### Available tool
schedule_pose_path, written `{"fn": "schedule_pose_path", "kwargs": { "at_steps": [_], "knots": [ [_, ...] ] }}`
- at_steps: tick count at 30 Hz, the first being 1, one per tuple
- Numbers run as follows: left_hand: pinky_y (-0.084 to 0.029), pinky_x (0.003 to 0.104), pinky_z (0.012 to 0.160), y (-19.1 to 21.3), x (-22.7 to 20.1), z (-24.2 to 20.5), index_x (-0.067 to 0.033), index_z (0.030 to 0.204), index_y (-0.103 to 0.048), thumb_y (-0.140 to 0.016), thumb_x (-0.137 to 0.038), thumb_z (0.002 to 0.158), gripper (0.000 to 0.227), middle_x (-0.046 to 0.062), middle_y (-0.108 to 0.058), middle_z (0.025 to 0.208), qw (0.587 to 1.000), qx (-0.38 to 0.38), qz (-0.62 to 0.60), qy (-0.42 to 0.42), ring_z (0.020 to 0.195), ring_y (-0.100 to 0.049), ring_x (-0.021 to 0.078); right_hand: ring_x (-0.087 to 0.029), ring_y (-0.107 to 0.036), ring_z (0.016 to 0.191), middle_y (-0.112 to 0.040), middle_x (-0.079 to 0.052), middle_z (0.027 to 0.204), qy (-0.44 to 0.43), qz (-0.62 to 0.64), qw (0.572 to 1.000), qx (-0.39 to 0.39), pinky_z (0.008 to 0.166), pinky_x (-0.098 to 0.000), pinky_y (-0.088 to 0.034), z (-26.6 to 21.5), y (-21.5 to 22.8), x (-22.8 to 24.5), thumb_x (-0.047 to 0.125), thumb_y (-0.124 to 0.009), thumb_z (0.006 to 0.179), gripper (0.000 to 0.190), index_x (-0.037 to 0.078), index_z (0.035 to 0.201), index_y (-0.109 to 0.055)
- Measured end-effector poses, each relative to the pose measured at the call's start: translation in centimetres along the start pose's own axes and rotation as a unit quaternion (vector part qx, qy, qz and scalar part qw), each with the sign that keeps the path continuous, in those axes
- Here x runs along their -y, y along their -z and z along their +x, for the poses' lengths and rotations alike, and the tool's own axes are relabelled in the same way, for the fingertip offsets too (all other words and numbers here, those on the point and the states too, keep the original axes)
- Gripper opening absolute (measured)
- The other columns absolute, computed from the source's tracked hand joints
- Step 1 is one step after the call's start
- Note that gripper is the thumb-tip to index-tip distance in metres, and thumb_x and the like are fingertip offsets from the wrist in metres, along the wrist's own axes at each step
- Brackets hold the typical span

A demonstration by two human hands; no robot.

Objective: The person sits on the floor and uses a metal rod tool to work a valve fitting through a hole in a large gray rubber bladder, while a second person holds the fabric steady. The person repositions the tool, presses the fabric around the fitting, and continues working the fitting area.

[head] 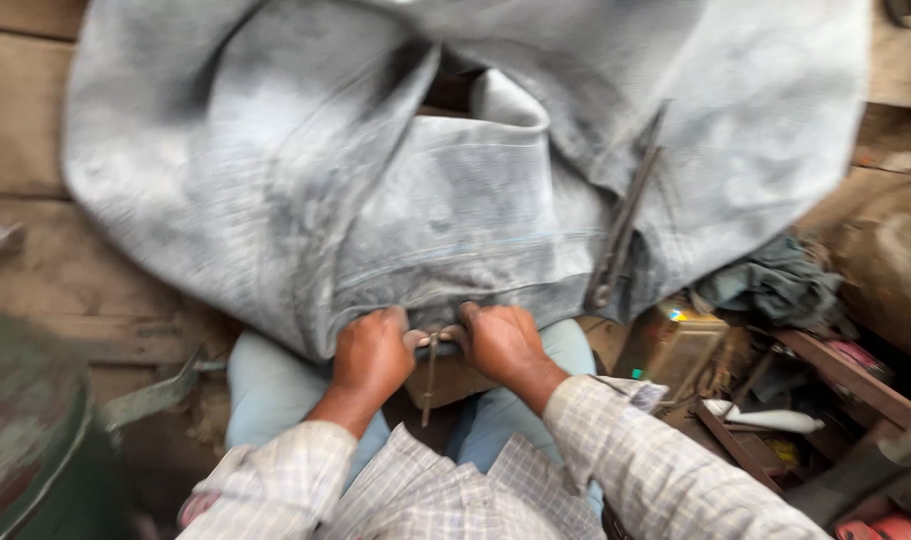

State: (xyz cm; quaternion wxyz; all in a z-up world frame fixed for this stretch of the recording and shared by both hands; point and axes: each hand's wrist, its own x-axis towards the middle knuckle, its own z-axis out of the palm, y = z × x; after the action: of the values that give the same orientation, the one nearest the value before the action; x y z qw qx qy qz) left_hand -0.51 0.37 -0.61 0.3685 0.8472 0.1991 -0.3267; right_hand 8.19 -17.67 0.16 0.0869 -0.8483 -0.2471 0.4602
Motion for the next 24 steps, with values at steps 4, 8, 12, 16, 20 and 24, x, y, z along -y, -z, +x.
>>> {"fn": "schedule_pose_path", "kwargs": {
  "at_steps": [4,8,12,16,20,24],
  "knots": [
    [-0.055,0.05,0.075,-0.1,-0.3,0.1,-0.006,0.078,-0.069,-0.083,-0.033,0.078,0.031,0.016,-0.074,0.083,0.999,0.014,0.023,0.029,0.08,-0.071,0.0378,-0.039,-0.069,0.067,-0.071,-0.015,0.069,-0.007,0.035,0.999,-0.037,0.061,-0.0513,-0.051,-0.5,-0.4,0.0,0.038,-0.072,0.089,0.029,0.01,0.085,-0.068],
    [-0.056,0.05,0.075,0.5,-1.3,0.1,-0.0064,0.079,-0.069,-0.083,-0.035,0.078,0.032,0.015,-0.074,0.085,0.997,0.032,0.057,0.036,0.082,-0.072,0.0377,-0.038,-0.069,0.068,-0.071,-0.014,0.069,-0.006,0.058,0.994,-0.094,0.061,-0.0515,-0.051,-1.0,-0.5,0.0,0.039,-0.074,0.086,0.03,0.01,0.084,-0.069],
    [-0.056,0.048,0.076,1.2,-2.4,-0.1,-0.0074,0.08,-0.068,-0.083,-0.037,0.079,0.033,0.014,-0.075,0.084,0.992,0.045,0.072,0.091,0.084,-0.072,0.0356,-0.036,-0.069,0.069,-0.072,-0.013,0.072,-0.008,0.098,0.989,-0.113,0.063,-0.0487,-0.053,-1.9,-0.3,0.1,0.041,-0.077,0.088,0.035,0.007,0.084,-0.068],
    [-0.056,0.048,0.078,1.5,-3.0,-0.9,-0.0077,0.081,-0.068,-0.083,-0.04,0.08,0.036,0.014,-0.076,0.086,0.989,0.037,0.079,0.122,0.085,-0.072,0.0344,-0.025,-0.074,0.074,-0.077,-0.011,0.083,-0.007,0.279,0.939,-0.199,0.067,-0.0396,-0.057,-1.9,-2.9,-4.3,0.034,-0.08,0.083,0.027,0.009,0.093,-0.078],
    [-0.055,0.049,0.078,0.6,-2.4,-1.4,-0.0074,0.084,-0.068,-0.084,-0.04,0.08,0.037,0.015,-0.075,0.088,0.99,0.004,0.087,0.11,0.087,-0.07,0.0359,-0.026,-0.07,0.075,-0.072,-0.01,0.083,-0.275,0.255,0.859,-0.349,0.07,-0.0404,-0.056,-1.2,-3.6,-15.5,0.034,-0.066,0.101,0.026,0.008,0.1,-0.071],
    [-0.055,0.047,0.076,-0.4,-0.2,-2.3,-0.0066,0.09,-0.069,-0.082,-0.031,0.079,0.03,0.013,-0.074,0.09,0.997,-0.063,0.037,0.034,0.087,-0.07,0.0337,-0.044,-0.062,0.107,-0.067,-0.022,0.114,-0.324,0.082,0.841,-0.425,0.087,-0.0534,-0.048,0.0,-5.1,-20.9,0.047,-0.086,0.078,0.059,0.0,0.109,-0.068]
  ]
}}
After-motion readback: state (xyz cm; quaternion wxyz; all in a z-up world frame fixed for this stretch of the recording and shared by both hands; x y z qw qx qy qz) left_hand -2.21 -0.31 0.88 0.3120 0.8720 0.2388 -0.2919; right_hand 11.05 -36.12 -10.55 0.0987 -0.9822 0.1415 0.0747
